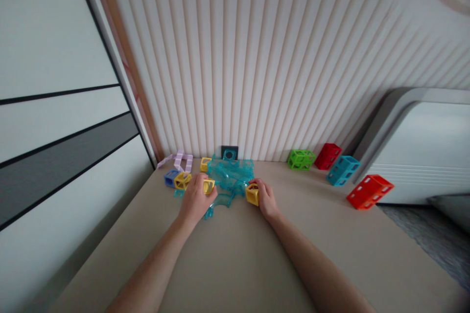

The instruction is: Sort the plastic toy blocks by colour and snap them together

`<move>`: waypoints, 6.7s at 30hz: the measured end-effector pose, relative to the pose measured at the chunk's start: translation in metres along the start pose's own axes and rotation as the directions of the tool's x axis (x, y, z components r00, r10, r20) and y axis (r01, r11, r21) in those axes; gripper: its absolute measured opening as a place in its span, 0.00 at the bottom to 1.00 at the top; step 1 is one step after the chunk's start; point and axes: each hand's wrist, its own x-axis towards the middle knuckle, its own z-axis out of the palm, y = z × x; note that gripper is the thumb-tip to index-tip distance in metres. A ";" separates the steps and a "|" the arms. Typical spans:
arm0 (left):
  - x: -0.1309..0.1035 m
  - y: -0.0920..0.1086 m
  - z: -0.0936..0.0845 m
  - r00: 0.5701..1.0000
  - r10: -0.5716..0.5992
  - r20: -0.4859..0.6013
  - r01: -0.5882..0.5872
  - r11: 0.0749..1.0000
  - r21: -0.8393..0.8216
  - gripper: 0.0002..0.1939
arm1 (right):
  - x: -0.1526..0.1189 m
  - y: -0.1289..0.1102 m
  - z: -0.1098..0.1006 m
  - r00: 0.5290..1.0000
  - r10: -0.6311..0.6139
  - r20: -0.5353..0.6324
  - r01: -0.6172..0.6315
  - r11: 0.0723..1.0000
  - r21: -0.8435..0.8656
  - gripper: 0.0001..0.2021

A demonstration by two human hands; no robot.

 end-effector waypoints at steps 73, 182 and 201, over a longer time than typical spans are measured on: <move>-0.038 0.076 0.008 0.631 0.087 0.771 0.774 -0.015 -0.632 0.27 | -0.025 -0.007 -0.004 0.949 -0.313 -0.035 0.313 0.930 0.194 0.17; -0.032 0.078 0.015 0.781 -0.243 0.575 0.540 -0.200 -0.817 0.41 | -0.036 -0.009 -0.002 0.677 -0.678 0.286 0.733 0.658 -0.172 0.25; -0.034 0.072 0.015 0.877 -0.214 0.431 0.472 0.209 -0.857 0.33 | -0.035 -0.005 -0.002 0.795 -0.558 0.238 0.598 0.786 -0.157 0.22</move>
